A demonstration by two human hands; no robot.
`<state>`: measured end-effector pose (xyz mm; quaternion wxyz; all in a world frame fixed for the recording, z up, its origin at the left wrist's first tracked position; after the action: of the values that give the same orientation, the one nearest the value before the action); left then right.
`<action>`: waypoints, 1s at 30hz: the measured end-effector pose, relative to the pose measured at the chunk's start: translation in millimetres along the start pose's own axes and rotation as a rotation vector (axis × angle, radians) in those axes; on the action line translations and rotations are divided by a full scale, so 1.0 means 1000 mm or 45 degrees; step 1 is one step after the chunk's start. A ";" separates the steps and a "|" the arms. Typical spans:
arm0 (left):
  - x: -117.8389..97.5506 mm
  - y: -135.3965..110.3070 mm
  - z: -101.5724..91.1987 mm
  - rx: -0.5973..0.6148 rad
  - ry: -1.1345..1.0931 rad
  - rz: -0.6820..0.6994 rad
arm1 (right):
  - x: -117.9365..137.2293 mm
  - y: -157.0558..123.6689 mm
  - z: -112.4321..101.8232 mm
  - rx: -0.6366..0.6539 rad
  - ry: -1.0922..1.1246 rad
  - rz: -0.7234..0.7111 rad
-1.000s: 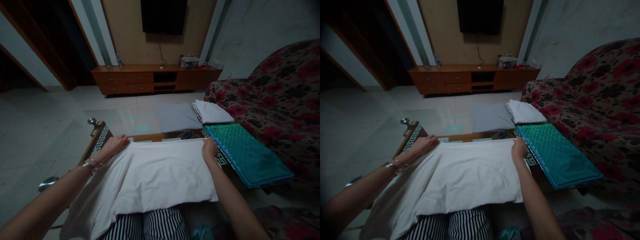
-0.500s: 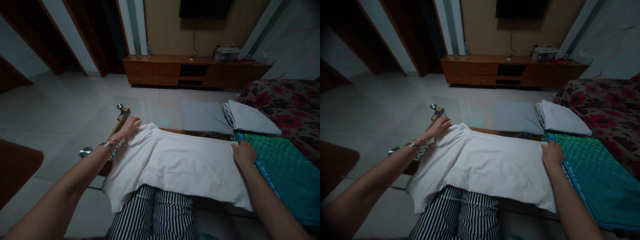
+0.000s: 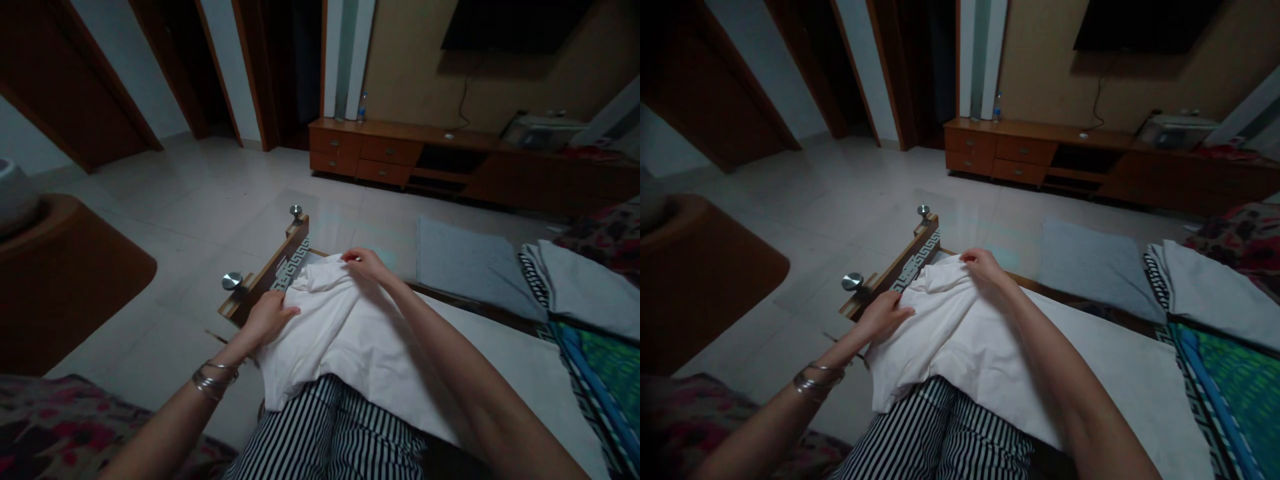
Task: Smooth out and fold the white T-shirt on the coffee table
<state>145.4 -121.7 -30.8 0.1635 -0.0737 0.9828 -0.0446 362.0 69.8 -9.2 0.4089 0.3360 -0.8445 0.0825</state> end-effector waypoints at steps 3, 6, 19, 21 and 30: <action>-0.019 -0.013 0.006 -0.108 0.152 -0.028 | 0.048 0.040 0.051 0.339 0.101 -0.286; -0.026 -0.022 0.011 -0.127 0.142 -0.070 | 0.083 0.042 0.080 0.655 -0.183 -0.633; -0.047 -0.040 0.024 -0.330 0.066 0.336 | 0.075 0.006 -0.013 0.313 -1.036 -0.527; -0.052 -0.041 0.023 -0.342 0.089 0.450 | 0.066 0.012 -0.021 0.323 -0.780 -0.464; -0.061 -0.045 0.023 -0.292 0.150 0.733 | 0.067 0.063 0.048 0.622 -0.201 -0.319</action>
<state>216.2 -157.9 -28.5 0.1029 0.1924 0.9696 0.1106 262.4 64.3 18.0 0.2560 0.5318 -0.7806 0.2058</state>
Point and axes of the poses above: each hand's wrist, its own y-axis towards the middle knuckle, its own z-axis out of the palm, x = y × z, the point moved 5 cm from there along y, towards the middle knuckle, and after that the axes turned 2 degrees about y, right-handed, at the moved point
